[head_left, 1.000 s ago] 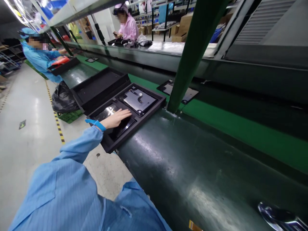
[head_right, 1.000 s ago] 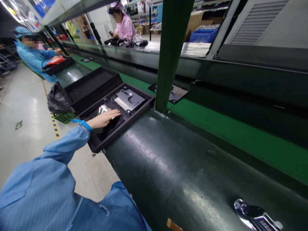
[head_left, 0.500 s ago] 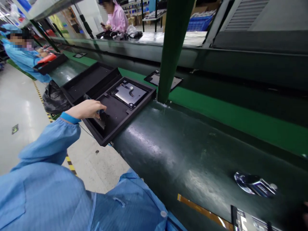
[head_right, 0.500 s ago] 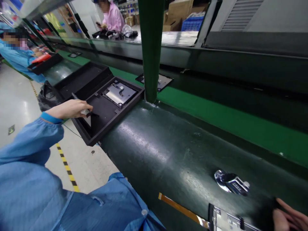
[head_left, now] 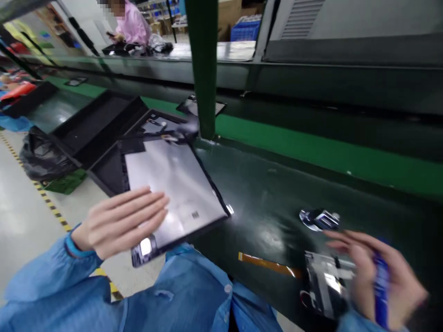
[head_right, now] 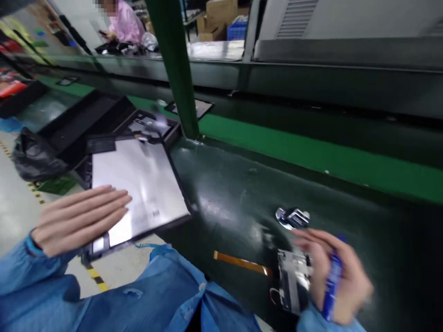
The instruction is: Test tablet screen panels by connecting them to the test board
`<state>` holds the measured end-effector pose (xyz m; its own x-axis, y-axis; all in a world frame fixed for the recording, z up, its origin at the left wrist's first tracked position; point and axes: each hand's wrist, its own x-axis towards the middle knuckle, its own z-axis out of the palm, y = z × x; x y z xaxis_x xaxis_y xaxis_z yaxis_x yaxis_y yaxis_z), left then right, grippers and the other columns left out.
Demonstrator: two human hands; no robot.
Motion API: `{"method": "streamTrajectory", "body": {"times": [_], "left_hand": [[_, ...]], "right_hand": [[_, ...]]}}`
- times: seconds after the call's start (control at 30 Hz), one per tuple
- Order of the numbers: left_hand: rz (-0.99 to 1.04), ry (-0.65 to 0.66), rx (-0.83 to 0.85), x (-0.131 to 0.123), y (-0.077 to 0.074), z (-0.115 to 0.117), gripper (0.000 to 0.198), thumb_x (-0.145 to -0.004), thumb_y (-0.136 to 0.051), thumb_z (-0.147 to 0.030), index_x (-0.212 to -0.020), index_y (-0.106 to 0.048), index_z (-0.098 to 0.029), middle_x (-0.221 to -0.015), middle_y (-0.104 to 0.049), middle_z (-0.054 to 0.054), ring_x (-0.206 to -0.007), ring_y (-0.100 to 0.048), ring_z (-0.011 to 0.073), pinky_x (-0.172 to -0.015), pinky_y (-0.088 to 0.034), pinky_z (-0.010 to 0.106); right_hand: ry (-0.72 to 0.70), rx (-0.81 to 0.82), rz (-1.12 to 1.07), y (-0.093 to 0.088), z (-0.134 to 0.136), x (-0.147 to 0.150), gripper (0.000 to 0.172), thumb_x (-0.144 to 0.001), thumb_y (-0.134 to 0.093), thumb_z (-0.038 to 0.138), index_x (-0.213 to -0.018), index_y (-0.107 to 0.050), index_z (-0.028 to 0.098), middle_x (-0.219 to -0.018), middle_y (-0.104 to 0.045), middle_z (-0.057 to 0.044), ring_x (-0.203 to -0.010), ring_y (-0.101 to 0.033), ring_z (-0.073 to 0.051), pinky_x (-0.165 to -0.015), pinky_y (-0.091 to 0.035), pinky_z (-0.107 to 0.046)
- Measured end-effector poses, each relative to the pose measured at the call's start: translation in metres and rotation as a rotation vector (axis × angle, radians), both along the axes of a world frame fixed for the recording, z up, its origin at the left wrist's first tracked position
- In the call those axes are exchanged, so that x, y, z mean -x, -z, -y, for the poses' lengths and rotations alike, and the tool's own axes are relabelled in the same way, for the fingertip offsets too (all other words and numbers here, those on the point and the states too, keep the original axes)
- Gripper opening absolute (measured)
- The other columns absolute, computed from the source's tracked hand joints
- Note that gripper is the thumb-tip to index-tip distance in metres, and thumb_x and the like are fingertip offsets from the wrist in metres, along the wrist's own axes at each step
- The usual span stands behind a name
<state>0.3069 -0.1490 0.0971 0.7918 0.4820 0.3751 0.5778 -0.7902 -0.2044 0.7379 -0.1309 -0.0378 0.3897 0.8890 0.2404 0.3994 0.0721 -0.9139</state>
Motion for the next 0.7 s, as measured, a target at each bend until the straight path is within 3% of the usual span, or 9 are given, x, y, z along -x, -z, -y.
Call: {"method": "streamTrajectory", "body": {"times": [0.1,0.2,0.27,0.33,0.4,0.47,0.57,0.63,0.7], "left_hand": [[0.125,0.255,0.106,-0.035,0.018,-0.018,0.027,-0.083,-0.070,-0.009,-0.108,-0.073,-0.019,-0.120,-0.075,0.006,-0.115,-0.069,0.0236,-0.110,-0.052,0.041],[0.486,0.473,0.466,-0.062,0.038,-0.040,0.018,-0.086,-0.070,-0.015,-0.100,-0.072,-0.026,-0.095,-0.080,0.001,-0.085,-0.076,0.0204,-0.087,-0.063,0.040],[0.902,0.547,0.697,-0.080,0.056,-0.056,0.009,-0.093,-0.063,-0.034,-0.090,-0.071,-0.032,-0.066,-0.074,-0.004,-0.055,-0.068,0.0154,-0.064,-0.061,0.034],[1.388,0.373,0.850,-0.100,0.077,-0.071,0.034,-0.094,-0.051,-0.056,-0.071,-0.061,-0.033,-0.038,-0.047,-0.008,-0.033,-0.044,0.0117,-0.047,-0.049,0.028],[1.651,0.061,0.921,-0.118,0.096,-0.085,0.053,-0.089,-0.042,-0.072,-0.061,-0.042,-0.027,-0.032,-0.012,-0.009,-0.029,-0.017,0.0117,-0.038,-0.033,0.025],[1.686,-0.120,0.956,-0.131,0.111,-0.096,0.060,-0.088,-0.037,-0.076,-0.061,-0.024,-0.024,-0.040,0.006,-0.009,-0.035,-0.001,0.0128,-0.035,-0.021,0.026],[1.521,-0.173,1.035,-0.139,0.118,-0.109,0.056,-0.098,-0.039,-0.059,-0.062,-0.014,-0.024,-0.042,0.004,-0.010,-0.037,-0.003,0.0135,-0.036,-0.023,0.027],[1.262,-0.241,1.012,-0.138,0.117,-0.114,0.050,-0.103,-0.033,-0.043,-0.057,-0.022,-0.027,-0.039,-0.010,-0.009,-0.035,-0.016,0.0133,-0.039,-0.034,0.024],[0.994,-0.358,0.909,-0.136,0.114,-0.112,0.049,-0.104,-0.029,-0.039,-0.062,-0.050,-0.025,-0.048,-0.039,-0.007,-0.039,-0.037,0.0120,-0.050,-0.049,0.024]], "right_hand": [[-0.318,0.119,-0.253,-0.003,0.002,0.027,0.038,-0.093,-0.061,0.050,-0.121,-0.063,0.026,-0.113,-0.074,-0.011,-0.090,-0.074,-0.026,-0.074,-0.063,-0.042],[-0.381,0.102,-0.494,-0.003,-0.014,0.046,0.053,-0.092,-0.060,0.055,-0.133,-0.055,0.023,-0.129,-0.068,-0.013,-0.110,-0.070,-0.026,-0.088,-0.061,-0.042],[-0.395,0.176,-0.601,0.002,-0.026,0.051,0.054,-0.092,-0.058,0.057,-0.132,-0.055,0.021,-0.125,-0.070,-0.014,-0.111,-0.070,-0.026,-0.094,-0.059,-0.044],[-0.487,0.273,-0.666,0.006,-0.030,0.054,0.054,-0.091,-0.060,0.057,-0.129,-0.057,0.019,-0.121,-0.071,-0.015,-0.110,-0.070,-0.026,-0.098,-0.056,-0.045],[-0.644,0.363,-0.718,0.007,-0.025,0.062,0.055,-0.090,-0.062,0.057,-0.129,-0.058,0.018,-0.120,-0.072,-0.015,-0.110,-0.070,-0.026,-0.098,-0.056,-0.044],[-0.801,0.424,-0.744,0.005,-0.015,0.075,0.058,-0.089,-0.064,0.057,-0.132,-0.057,0.018,-0.121,-0.072,-0.014,-0.110,-0.070,-0.026,-0.096,-0.056,-0.043],[-0.880,0.435,-0.647,0.001,0.000,0.096,0.056,-0.088,-0.065,0.055,-0.132,-0.061,0.020,-0.119,-0.073,-0.010,-0.111,-0.069,-0.026,-0.098,-0.055,-0.043],[-0.804,0.393,-0.581,0.000,0.008,0.106,0.049,-0.085,-0.070,0.051,-0.124,-0.068,0.021,-0.118,-0.073,-0.007,-0.114,-0.068,-0.026,-0.102,-0.052,-0.042],[-0.659,0.320,-0.572,0.001,0.014,0.110,0.042,-0.081,-0.076,0.045,-0.117,-0.072,0.023,-0.119,-0.073,-0.005,-0.116,-0.066,-0.026,-0.106,-0.050,-0.041]]}}
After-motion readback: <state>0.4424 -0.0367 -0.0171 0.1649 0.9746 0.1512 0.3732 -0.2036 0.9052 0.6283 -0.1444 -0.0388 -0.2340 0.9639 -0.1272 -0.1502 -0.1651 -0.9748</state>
